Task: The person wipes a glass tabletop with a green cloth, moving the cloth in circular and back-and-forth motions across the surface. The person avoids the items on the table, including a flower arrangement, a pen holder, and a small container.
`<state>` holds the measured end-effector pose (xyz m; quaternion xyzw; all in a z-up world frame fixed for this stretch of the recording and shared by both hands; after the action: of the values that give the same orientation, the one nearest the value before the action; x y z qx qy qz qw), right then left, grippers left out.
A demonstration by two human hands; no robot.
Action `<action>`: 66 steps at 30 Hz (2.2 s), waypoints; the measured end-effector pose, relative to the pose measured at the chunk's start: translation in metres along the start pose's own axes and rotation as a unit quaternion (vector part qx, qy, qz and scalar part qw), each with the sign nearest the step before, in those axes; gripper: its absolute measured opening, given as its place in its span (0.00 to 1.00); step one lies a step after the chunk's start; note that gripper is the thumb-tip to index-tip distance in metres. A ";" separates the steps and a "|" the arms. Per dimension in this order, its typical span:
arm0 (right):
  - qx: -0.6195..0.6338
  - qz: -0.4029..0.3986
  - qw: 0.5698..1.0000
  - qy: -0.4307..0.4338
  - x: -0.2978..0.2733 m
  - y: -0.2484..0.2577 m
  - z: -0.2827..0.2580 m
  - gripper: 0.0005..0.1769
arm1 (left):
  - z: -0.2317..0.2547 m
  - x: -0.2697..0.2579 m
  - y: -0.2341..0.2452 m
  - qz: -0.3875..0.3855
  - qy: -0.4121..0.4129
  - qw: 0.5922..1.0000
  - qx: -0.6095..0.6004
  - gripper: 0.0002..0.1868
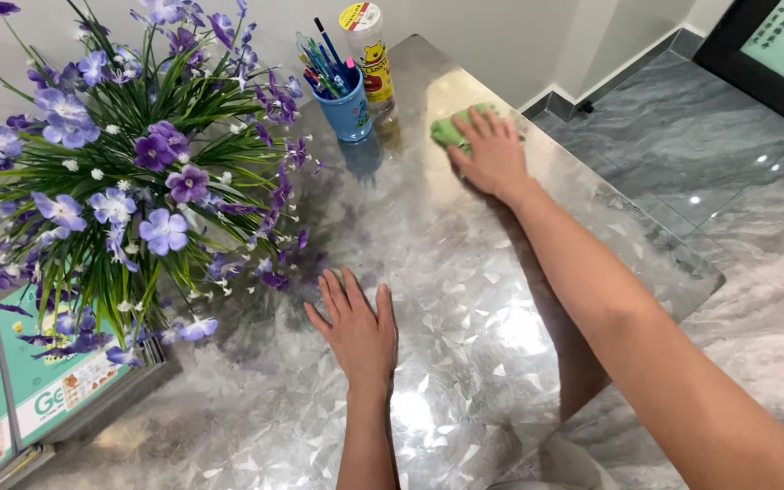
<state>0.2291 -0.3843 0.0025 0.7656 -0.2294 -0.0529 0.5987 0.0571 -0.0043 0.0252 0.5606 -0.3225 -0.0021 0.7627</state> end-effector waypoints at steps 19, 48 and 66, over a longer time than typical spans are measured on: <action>-0.041 0.018 0.996 -0.079 -0.051 -0.024 -0.096 0.37 | 0.005 0.004 -0.006 -0.008 0.022 1.000 0.008 0.43; -0.023 0.018 0.999 -0.024 -0.027 0.014 0.033 0.39 | -0.006 -0.001 -0.011 -0.008 0.012 1.000 -0.023 0.45; -0.060 0.004 0.997 -0.048 -0.131 -0.002 -0.073 0.39 | 0.006 0.004 -0.006 0.029 0.031 0.999 -0.005 0.43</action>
<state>0.1390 -0.2641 -0.0041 0.7238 -0.2572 -0.1009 0.6323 0.0596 -0.0133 0.0233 0.5468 -0.3148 0.0357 0.7750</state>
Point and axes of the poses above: each hand's wrist, its own x-axis towards the middle knuckle, its own y-axis out of the back of the hand, z = x × y, the point moved 7 cm from there along x, towards the middle knuckle, and after that the axes turned 14 degrees about -y, right-handed, at the moved point
